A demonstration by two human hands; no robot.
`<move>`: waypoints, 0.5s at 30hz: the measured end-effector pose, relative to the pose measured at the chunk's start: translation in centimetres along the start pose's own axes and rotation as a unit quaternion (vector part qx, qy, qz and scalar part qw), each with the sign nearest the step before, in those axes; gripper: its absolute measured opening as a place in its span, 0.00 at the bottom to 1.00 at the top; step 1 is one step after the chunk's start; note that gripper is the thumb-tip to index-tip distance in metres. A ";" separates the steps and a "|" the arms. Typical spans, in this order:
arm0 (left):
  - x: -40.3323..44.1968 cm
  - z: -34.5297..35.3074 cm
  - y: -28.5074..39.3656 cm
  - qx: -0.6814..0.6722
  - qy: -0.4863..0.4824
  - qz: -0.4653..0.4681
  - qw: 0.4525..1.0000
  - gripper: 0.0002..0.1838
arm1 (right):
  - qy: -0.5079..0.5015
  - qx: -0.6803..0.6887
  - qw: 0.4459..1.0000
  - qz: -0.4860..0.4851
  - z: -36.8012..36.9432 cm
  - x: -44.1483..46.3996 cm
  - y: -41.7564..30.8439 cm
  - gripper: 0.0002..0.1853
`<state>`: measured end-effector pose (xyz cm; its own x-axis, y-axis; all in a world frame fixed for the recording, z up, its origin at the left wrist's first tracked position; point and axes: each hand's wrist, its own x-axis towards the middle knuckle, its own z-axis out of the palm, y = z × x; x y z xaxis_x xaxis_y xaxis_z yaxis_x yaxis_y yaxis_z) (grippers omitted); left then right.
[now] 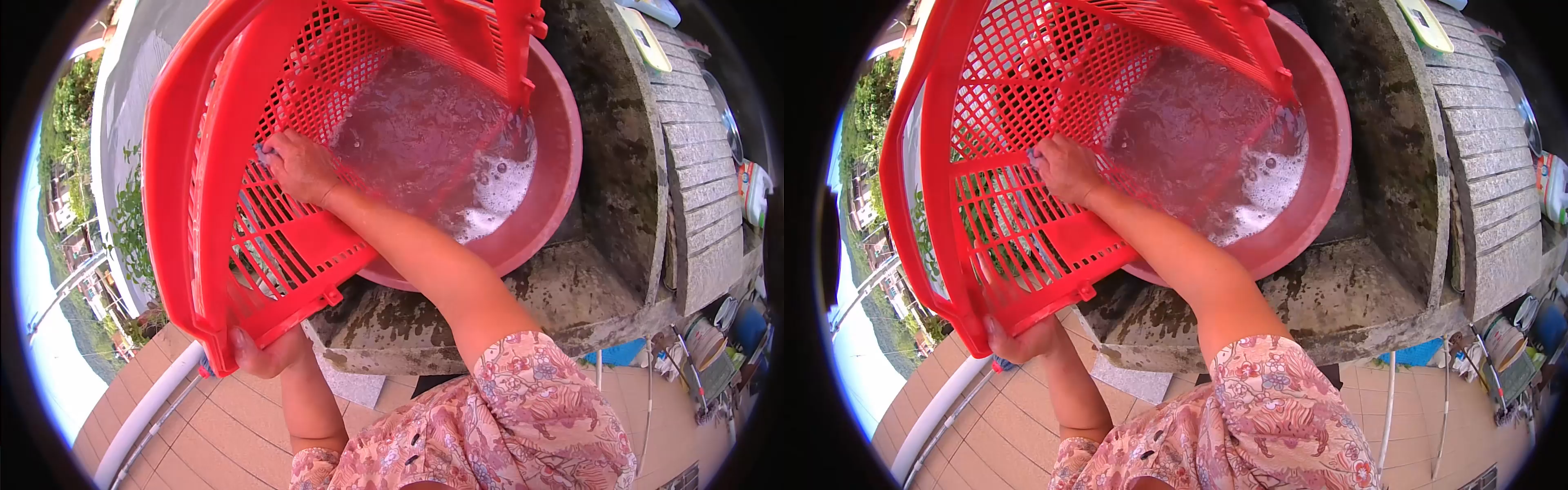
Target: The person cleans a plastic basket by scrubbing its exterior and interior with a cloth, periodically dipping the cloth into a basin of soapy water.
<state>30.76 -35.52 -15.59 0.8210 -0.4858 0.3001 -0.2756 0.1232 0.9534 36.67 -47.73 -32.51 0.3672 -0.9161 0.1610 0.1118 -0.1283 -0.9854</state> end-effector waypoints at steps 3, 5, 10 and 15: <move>0.0 0.4 0.4 -0.009 -0.013 -0.020 1.000 0.30 | -0.065 -0.109 0.986 0.109 -1.8 -2.6 8.3 0.08; 0.2 -0.1 -0.2 -0.027 -0.020 -0.009 0.999 0.29 | -0.136 -0.206 0.960 0.131 -4.1 -6.4 13.9 0.09; 0.8 -1.4 -0.6 0.046 -0.038 0.058 0.997 0.28 | -0.371 -0.399 0.832 -0.102 -15.5 -9.2 10.5 0.12; 1.8 1.2 0.9 0.139 -0.122 0.164 0.969 0.28 | -0.315 -0.399 0.833 -0.218 -15.7 -11.0 10.4 0.10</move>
<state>31.39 -37.37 -14.22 0.5324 -0.6545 0.5368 -0.6544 0.0840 0.7515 19.25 -44.92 -45.37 0.8927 -0.3667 0.2620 -0.1954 -0.8388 -0.5082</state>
